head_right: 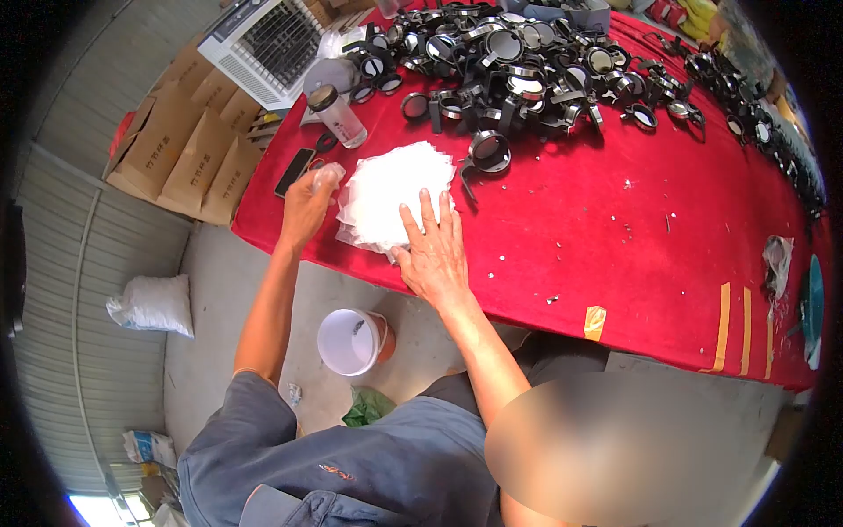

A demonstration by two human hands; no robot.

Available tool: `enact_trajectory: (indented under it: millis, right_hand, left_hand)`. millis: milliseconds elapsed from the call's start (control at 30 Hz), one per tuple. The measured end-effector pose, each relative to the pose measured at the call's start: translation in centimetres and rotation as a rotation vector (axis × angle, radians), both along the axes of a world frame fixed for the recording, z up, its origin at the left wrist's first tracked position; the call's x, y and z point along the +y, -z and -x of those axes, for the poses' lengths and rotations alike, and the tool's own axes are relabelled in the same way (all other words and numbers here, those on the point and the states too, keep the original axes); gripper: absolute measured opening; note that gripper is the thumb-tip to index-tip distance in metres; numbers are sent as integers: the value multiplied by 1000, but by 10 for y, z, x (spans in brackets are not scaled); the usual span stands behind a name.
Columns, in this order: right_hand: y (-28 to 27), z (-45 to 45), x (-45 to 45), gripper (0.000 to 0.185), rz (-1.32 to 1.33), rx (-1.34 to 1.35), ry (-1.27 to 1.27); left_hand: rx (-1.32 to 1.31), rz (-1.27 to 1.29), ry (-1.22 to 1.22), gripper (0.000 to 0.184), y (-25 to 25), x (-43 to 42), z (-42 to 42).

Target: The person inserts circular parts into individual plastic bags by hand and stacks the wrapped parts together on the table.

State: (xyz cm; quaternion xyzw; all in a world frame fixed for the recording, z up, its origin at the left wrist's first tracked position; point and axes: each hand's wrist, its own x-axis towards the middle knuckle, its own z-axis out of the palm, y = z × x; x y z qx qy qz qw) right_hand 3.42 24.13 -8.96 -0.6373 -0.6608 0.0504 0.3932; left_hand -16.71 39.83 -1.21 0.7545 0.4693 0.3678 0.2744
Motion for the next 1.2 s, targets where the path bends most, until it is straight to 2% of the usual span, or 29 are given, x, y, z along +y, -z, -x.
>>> enact_trajectory:
  millis: [33, 100, 167, 233, 267, 333, 367, 500, 567, 600, 667, 767, 800, 867, 900, 933, 967, 1067, 1167, 1200]
  right_hand:
    - [1, 0, 0, 70, -4, -12, -3]
    - [1, 0, 0, 69, 9, -26, -2]
    - [1, 0, 0, 68, 22, -38, 1]
    - [1, 1, 0, 67, 18, -43, 4]
    - [1, 0, 1, 67, 17, -43, 9]
    - [2, 0, 1, 70, 36, -33, 10]
    - [2, 0, 1, 70, 36, -33, 19]
    - [3, 0, 2, 73, 56, -15, 24]
    - [2, 1, 2, 76, 81, -39, 18]
    - [2, 1, 2, 76, 83, -40, 17]
    - [1, 0, 2, 80, 49, -6, 9]
    - [-7, -7, -5, 89, 116, 108, -59]
    - [-15, -13, -11, 84, 87, 174, -74]
    - [-19, -32, -19, 68, -58, 138, -46]
    - [-27, -42, -18, 48, -169, 177, 45]
    - [-34, -54, -18, 44, -170, 186, 120]
    - [-39, -61, -12, 40, -182, 199, 184]
    - [-48, -77, 11, 36, -128, 88, 307]
    - [-40, -81, 37, 37, 4, 26, 336]
    - [-32, -80, 42, 39, -33, -37, 358]
  left_hand:
    - [0, -1, 1, 40, -12, -1, -7]
    - [-140, 201, 65, 45, -31, -2, -24]
    - [-84, 296, 118, 50, -15, 30, -28]
    - [206, -28, 324, 57, 5, 51, -42]
    - [355, 100, 374, 87, 8, 56, -46]
    - [584, -17, 452, 112, 14, 56, -54]
    - [565, 91, 448, 125, 14, 56, -58]
    - [487, 29, 398, 116, 19, 38, -62]
    - [391, 241, 264, 99, 16, 24, -66]
    - [390, 243, 263, 99, 16, 23, -64]
    - [426, 159, 183, 80, 20, 27, -56]
    - [413, 16, 58, 70, 30, 56, -19]
    - [433, 23, 47, 65, 28, 66, -5]
    - [492, -155, -104, 62, 41, 88, 22]
    - [456, -121, -113, 66, 40, 93, 30]
    - [508, -87, -109, 66, 22, 78, 24]
    - [503, -90, -97, 66, 26, 79, 23]
    - [286, 13, -46, 63, 33, 92, 35]
    - [231, 40, 79, 69, 31, 94, 47]
    - [226, 53, 39, 69, 26, 92, 49]
